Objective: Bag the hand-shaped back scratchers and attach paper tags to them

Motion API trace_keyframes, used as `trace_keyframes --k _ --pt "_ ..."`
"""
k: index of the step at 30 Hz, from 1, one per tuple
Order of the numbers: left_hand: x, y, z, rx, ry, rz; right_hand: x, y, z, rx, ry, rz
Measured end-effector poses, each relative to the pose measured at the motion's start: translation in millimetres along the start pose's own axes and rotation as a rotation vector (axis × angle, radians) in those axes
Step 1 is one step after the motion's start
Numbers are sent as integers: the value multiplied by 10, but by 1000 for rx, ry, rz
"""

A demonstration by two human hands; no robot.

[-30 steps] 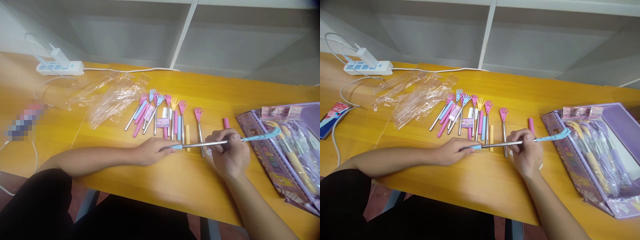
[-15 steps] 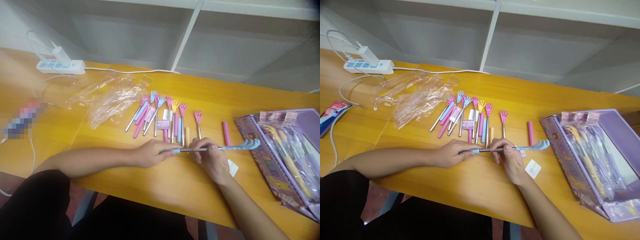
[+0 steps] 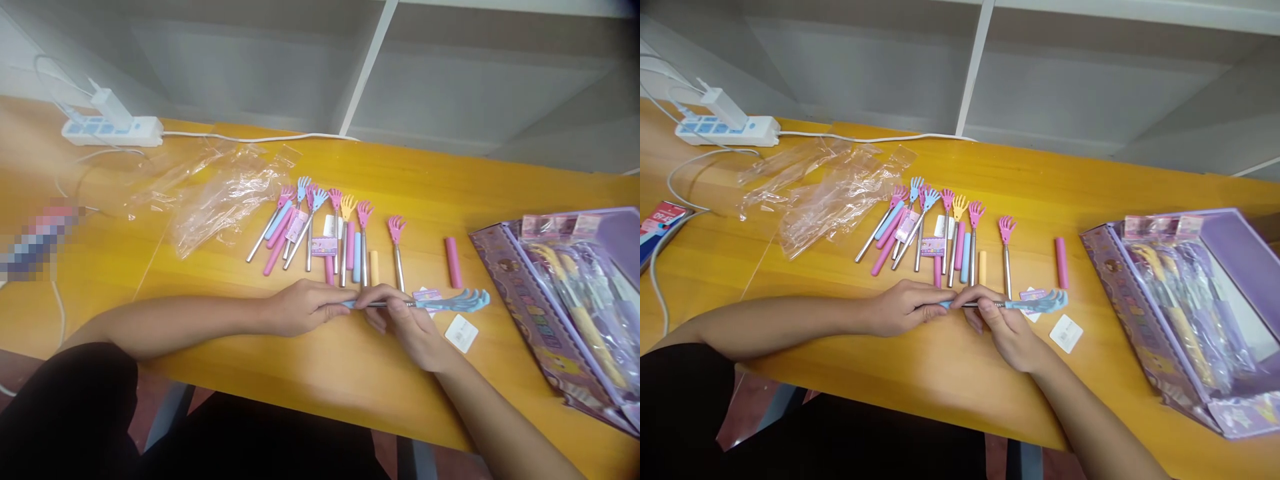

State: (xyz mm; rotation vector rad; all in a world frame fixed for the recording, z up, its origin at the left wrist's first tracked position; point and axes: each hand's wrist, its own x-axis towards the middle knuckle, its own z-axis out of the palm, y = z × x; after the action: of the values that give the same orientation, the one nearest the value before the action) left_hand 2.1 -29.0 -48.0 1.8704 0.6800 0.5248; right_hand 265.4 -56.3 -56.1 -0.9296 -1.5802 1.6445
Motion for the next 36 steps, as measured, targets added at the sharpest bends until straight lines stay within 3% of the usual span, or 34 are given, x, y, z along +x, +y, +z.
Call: trace_keyframes --k 8,13,19,36 --pt "25 10 -56 8 -15 -104 121 -212 -184 341 446 -163" --pt "11 -18 -38 20 -19 -160 170 -300 -251 390 596 -181" --pt "-2 -30 -12 49 -12 -191 121 -209 -221 345 518 -104" --pt "-29 -54 34 97 4 -155 129 -179 -82 251 287 -177"
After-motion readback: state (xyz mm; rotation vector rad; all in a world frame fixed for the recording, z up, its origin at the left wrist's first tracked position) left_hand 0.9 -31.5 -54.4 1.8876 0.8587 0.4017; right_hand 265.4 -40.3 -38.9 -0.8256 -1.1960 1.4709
